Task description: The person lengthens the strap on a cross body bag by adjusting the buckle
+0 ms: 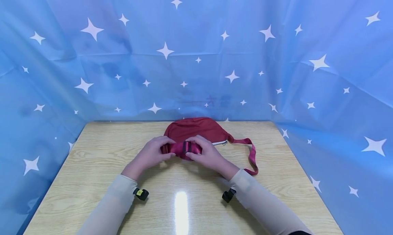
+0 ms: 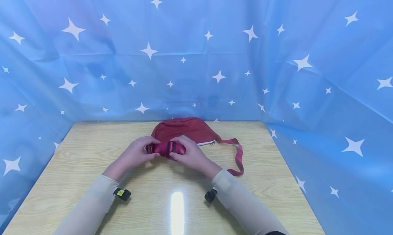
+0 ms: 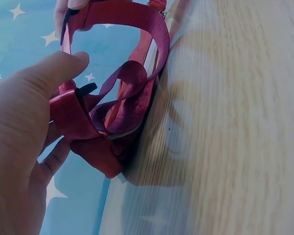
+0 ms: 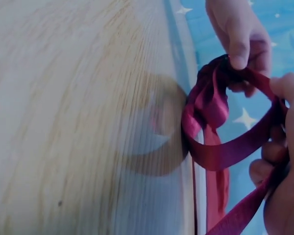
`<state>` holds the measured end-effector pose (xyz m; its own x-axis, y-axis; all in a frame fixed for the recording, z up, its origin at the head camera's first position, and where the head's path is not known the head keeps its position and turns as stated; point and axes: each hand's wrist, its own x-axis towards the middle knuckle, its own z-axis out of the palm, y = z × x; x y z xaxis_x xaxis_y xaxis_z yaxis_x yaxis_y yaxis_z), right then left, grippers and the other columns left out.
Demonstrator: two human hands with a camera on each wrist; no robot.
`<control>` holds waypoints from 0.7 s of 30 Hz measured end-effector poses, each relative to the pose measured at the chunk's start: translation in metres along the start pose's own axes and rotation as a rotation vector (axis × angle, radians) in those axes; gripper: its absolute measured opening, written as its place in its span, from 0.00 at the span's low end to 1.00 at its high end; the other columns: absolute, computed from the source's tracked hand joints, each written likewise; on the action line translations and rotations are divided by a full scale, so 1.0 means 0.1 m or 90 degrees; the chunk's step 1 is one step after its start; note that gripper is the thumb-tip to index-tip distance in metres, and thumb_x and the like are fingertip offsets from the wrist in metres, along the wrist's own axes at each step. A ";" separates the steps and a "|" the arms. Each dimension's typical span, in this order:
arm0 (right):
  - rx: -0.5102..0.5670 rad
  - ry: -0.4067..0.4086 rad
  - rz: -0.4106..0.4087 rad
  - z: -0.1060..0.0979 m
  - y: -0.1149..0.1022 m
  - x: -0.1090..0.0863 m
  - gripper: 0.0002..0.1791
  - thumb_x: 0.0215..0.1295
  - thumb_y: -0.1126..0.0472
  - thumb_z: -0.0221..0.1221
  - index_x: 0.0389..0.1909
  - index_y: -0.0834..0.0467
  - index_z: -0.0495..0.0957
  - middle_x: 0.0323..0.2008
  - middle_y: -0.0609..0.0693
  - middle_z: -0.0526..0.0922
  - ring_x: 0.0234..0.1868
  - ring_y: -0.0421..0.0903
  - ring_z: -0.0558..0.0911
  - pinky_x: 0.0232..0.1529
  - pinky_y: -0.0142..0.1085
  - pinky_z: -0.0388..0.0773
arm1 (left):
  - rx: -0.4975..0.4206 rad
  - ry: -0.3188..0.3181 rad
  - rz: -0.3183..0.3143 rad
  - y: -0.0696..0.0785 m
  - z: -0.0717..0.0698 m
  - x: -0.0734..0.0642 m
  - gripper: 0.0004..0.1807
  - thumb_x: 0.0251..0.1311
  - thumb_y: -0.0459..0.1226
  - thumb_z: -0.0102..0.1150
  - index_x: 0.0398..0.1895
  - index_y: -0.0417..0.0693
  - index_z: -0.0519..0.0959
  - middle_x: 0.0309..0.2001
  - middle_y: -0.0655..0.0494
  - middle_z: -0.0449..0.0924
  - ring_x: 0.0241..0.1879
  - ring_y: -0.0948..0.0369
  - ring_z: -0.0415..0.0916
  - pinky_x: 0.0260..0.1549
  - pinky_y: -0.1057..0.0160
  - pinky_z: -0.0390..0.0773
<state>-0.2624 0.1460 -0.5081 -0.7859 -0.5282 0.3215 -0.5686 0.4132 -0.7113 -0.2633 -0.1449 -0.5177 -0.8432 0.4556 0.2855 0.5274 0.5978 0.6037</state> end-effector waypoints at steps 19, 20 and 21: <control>-0.002 -0.016 -0.043 -0.03 -0.02 -0.04 0.26 0.71 0.57 0.76 0.67 0.49 0.82 0.52 0.45 0.83 0.47 0.45 0.80 0.43 0.38 0.82 | -0.167 -0.040 -0.014 0.06 0.04 0.09 0.06 0.80 0.39 0.65 0.40 0.58 0.86 0.43 0.60 0.83 0.44 0.58 0.77 0.47 0.55 0.79; -0.002 -0.016 -0.044 -0.03 -0.02 -0.03 0.26 0.71 0.57 0.76 0.67 0.49 0.82 0.52 0.45 0.83 0.47 0.45 0.80 0.43 0.38 0.82 | -0.170 -0.043 -0.016 0.06 0.04 0.09 0.07 0.81 0.38 0.65 0.39 0.58 0.86 0.43 0.60 0.82 0.44 0.58 0.77 0.47 0.54 0.79; -0.001 -0.016 -0.046 -0.03 -0.02 -0.03 0.26 0.71 0.57 0.76 0.67 0.49 0.82 0.52 0.45 0.83 0.47 0.45 0.80 0.43 0.38 0.82 | -0.170 -0.045 -0.017 0.07 0.05 0.09 0.07 0.81 0.38 0.65 0.39 0.57 0.85 0.43 0.60 0.82 0.45 0.58 0.77 0.48 0.54 0.79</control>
<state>-0.2592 0.1491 -0.5055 -0.7365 -0.5755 0.3556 -0.6241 0.3751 -0.6854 -0.2671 -0.1337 -0.5146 -0.8423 0.4921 0.2200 0.4509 0.4196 0.7878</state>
